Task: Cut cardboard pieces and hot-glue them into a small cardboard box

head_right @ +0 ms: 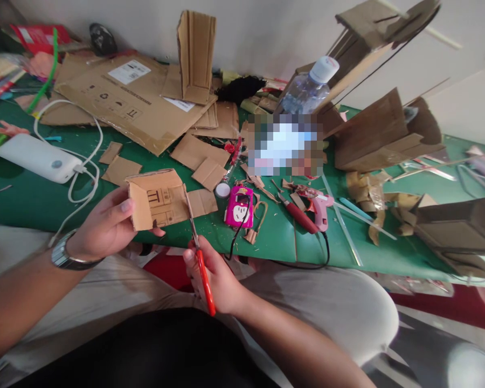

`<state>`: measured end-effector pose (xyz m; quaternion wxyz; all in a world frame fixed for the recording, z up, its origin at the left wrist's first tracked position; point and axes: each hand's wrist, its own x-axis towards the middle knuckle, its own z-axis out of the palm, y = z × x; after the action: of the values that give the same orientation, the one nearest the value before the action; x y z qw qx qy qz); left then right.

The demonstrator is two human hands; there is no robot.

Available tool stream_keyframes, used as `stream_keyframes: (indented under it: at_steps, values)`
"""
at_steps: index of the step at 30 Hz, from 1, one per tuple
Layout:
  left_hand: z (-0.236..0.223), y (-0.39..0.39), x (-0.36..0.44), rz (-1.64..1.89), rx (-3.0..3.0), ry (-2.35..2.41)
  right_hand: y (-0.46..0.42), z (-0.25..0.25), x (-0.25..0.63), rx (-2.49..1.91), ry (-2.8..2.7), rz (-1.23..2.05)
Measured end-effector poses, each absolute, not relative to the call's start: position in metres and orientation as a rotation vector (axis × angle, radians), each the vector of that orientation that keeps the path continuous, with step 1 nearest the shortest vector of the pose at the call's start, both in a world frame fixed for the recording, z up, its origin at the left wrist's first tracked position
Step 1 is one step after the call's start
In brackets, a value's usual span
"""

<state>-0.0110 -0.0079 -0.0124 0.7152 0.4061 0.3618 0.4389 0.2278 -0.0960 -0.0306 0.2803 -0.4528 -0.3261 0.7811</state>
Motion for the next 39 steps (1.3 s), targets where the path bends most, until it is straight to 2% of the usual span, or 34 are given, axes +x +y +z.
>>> stream_keyframes:
  at_steps: [11,22,32,39]
  values:
    - [-0.012,-0.010,-0.008,0.975,0.907,0.786,-0.089,-0.019,0.228,-1.235,-0.711,2.186]
    - [-0.017,-0.011,-0.011,0.997,0.914,0.690,-0.093,-0.027,0.226,-1.261,-0.880,2.075]
    - [-0.018,-0.014,-0.009,0.950,0.897,0.709,-0.088,-0.017,0.227,-1.240,-0.684,2.169]
    - [-0.016,-0.015,-0.008,0.931,0.884,0.743,-0.089,-0.020,0.226,-1.273,-0.789,2.117]
